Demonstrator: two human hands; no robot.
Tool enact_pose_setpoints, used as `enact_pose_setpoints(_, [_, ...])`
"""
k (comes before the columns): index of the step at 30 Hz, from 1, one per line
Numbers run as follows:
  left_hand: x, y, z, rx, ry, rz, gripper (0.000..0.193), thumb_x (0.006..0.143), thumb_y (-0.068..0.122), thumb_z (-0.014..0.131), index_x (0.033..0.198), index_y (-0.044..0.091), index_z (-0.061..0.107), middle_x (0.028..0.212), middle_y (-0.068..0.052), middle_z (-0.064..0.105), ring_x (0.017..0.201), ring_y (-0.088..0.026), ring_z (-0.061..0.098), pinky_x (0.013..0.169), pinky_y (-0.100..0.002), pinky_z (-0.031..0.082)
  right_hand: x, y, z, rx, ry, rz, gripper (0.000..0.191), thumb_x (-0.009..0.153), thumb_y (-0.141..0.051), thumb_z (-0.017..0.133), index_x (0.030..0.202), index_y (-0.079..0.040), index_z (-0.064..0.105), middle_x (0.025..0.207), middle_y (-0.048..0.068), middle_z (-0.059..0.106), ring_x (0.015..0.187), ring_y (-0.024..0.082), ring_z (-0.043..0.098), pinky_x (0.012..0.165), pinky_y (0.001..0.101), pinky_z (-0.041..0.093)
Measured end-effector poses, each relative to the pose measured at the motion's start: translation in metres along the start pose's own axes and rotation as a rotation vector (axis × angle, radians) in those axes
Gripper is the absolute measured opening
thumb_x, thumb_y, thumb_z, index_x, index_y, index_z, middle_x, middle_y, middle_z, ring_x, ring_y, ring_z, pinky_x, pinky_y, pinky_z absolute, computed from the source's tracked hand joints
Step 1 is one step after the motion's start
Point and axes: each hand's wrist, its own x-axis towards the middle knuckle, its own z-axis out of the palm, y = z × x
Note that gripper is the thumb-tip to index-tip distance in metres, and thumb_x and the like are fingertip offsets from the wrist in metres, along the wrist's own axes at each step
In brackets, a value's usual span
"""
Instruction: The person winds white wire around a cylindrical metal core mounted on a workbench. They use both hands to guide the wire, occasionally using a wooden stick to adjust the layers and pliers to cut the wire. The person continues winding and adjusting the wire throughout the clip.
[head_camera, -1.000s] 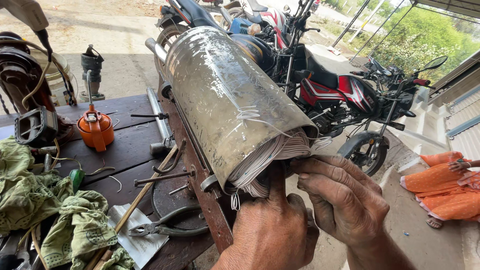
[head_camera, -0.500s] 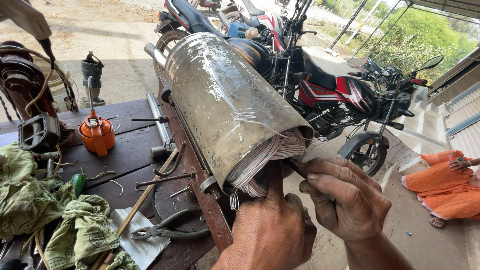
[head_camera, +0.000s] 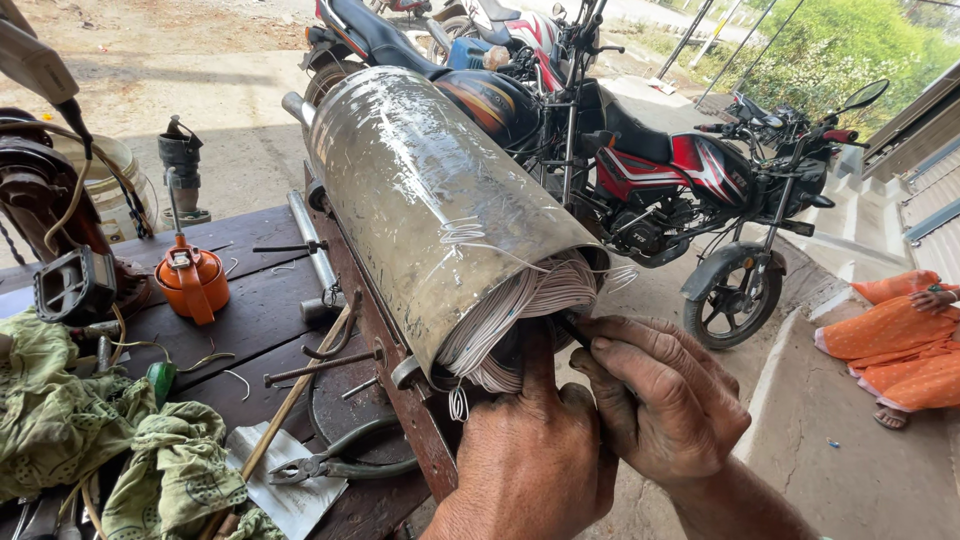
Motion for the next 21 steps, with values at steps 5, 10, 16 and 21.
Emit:
enact_pose_setpoints(5, [0.001,0.002,0.0,0.028,0.042,0.019,0.038,0.073,0.02,0.074,0.097,-0.009,0.074,0.135,-0.057,0.034,0.061,-0.048,0.071,0.045,-0.047,0.061,-0.006,0.002,-0.001,-0.011,0.001,-0.058,0.024,0.091,-0.007,0.079,0.105,0.002,0.062,0.102,0.021,0.073,0.095,0.032,0.077,0.08,0.0403,0.065])
enact_pose_setpoints(10, [0.004,0.003,-0.004,0.084,-0.143,0.0,0.044,0.074,0.021,0.076,0.102,-0.013,0.071,0.14,-0.064,0.023,0.065,-0.049,0.072,0.047,-0.043,0.063,-0.008,0.002,0.0,0.004,0.016,-0.049,0.026,0.089,-0.009,0.08,0.107,0.0,0.063,0.102,0.019,0.074,0.097,0.032,0.077,0.081,0.0402,0.066])
enact_pose_setpoints(16, [0.004,0.007,-0.01,0.09,-0.197,-0.014,0.049,0.075,0.023,0.076,0.107,-0.013,0.069,0.137,-0.065,0.021,0.062,-0.045,0.074,0.049,-0.041,0.062,-0.009,0.001,-0.002,-0.001,0.007,-0.032,0.026,0.086,-0.008,0.082,0.106,0.0,0.067,0.104,0.019,0.074,0.098,0.031,0.077,0.081,0.0386,0.066])
enact_pose_setpoints(21, [0.002,0.012,-0.012,0.122,-0.107,0.018,0.047,0.073,0.026,0.078,0.099,-0.012,0.071,0.132,-0.063,0.027,0.064,-0.045,0.073,0.048,-0.041,0.062,-0.011,0.0,-0.011,-0.044,-0.027,0.008,0.024,0.085,-0.008,0.083,0.104,0.0,0.071,0.098,0.014,0.073,0.088,0.027,0.075,0.072,0.0371,0.062])
